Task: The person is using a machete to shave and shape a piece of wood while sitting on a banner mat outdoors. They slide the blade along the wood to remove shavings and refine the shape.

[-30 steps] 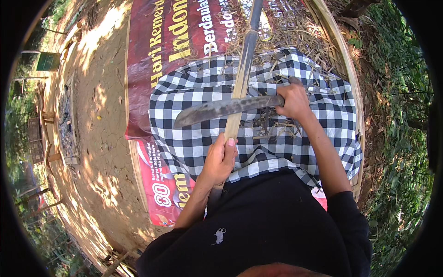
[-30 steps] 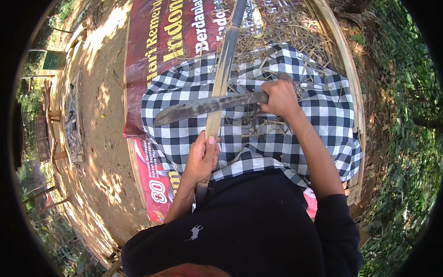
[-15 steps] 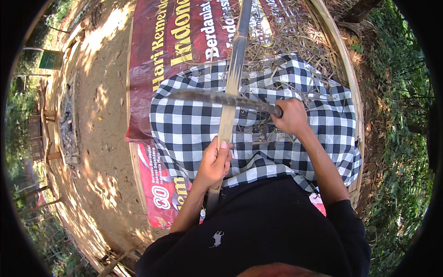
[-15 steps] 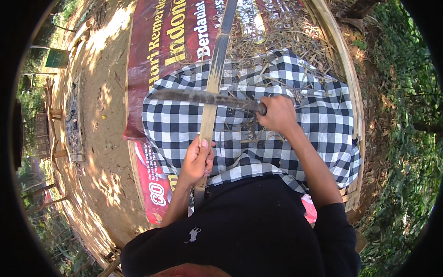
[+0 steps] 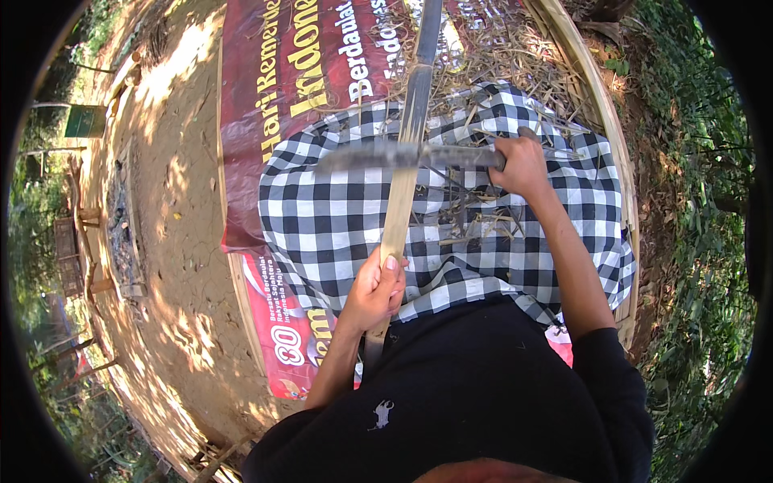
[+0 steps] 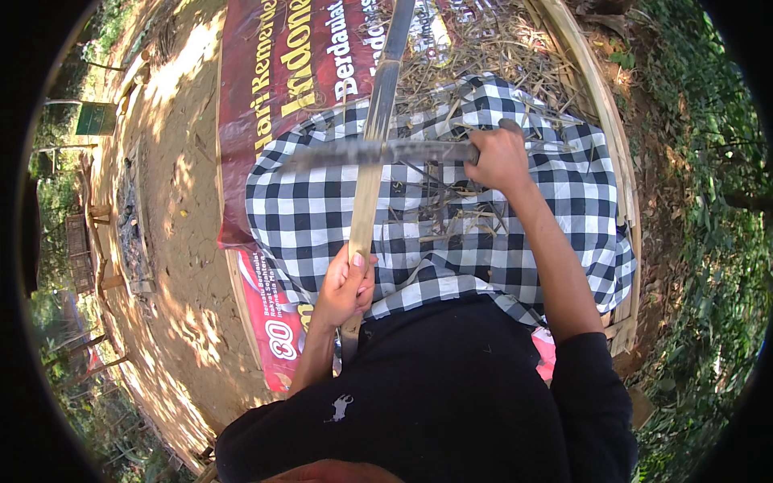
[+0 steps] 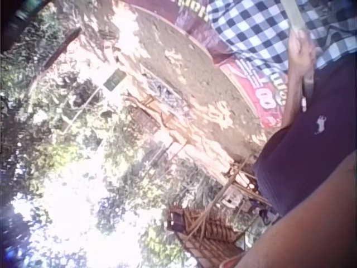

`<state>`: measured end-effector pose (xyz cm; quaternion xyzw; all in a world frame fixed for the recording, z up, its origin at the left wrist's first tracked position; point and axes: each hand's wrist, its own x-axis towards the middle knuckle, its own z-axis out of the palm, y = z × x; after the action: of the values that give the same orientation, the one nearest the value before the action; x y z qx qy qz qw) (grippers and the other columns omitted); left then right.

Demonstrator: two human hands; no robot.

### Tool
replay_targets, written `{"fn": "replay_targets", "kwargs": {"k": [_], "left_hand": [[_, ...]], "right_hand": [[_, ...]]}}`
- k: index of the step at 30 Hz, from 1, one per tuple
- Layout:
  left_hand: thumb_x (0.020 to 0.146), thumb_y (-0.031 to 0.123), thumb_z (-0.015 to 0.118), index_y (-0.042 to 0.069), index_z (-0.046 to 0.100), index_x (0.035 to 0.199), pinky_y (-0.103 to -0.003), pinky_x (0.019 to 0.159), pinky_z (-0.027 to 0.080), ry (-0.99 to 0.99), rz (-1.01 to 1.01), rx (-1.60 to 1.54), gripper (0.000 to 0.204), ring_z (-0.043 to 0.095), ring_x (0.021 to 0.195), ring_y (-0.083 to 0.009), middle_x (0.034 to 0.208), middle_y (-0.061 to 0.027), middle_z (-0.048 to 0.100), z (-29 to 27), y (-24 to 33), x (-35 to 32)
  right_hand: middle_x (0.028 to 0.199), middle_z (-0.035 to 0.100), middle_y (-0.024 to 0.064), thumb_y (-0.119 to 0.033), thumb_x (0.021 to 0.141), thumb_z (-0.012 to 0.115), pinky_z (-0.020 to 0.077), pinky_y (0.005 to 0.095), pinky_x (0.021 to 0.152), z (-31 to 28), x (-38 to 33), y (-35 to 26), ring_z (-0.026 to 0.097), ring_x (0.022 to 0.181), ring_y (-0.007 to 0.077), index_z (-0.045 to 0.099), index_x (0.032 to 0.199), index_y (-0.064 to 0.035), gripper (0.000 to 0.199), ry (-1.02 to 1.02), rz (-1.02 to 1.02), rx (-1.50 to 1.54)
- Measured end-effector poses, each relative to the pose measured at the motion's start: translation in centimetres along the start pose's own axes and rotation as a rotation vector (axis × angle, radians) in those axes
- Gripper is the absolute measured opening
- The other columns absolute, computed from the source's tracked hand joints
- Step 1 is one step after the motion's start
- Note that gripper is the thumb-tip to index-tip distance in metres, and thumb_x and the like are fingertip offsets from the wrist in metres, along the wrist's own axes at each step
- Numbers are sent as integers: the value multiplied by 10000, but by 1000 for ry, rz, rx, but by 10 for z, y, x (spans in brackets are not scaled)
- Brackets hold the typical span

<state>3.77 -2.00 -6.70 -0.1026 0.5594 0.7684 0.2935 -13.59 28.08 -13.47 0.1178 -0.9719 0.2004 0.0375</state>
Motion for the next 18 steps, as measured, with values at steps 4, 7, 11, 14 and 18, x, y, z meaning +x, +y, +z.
{"fn": "replay_targets", "kwargs": {"k": [4,7,11,14,18], "left_hand": [[1099,323,371,25,452,1129,-212,389,288,-38,-165,-22,310,306,441,-32,676,20,388,10,-18,-10],[1100,325,365,15,446,1131,-213,382,292,-65,-135,-59,321,315,434,-35,666,23,388,8,-18,-5],[1097,347,377,-4,439,1142,-216,378,298,3,-31,-94,360,312,428,-31,634,26,373,-7,-9,4],[1097,334,376,-2,434,1149,-215,377,296,-10,-9,-44,345,313,430,-29,649,28,378,-11,-8,3],[1094,336,386,16,437,1151,-211,382,297,-17,-79,-14,328,321,443,-29,671,28,385,-3,-7,-7]], "right_hand": [[711,675,211,-248,751,686,544,517,709,-25,41,16,672,718,423,696,769,-43,206,103,308,-78],[663,653,202,-252,758,672,532,523,692,-30,32,5,662,692,419,674,741,-51,202,-7,178,-95],[593,621,152,-222,668,701,515,464,635,-16,-5,-30,625,608,384,632,659,-95,146,-114,-133,-24],[610,629,155,-201,655,701,514,475,650,-4,-30,-46,635,629,383,615,647,-76,153,-151,-101,57],[633,652,173,-224,684,708,538,482,650,-2,-19,-25,661,637,386,652,667,-65,170,-36,-76,-8]]}}
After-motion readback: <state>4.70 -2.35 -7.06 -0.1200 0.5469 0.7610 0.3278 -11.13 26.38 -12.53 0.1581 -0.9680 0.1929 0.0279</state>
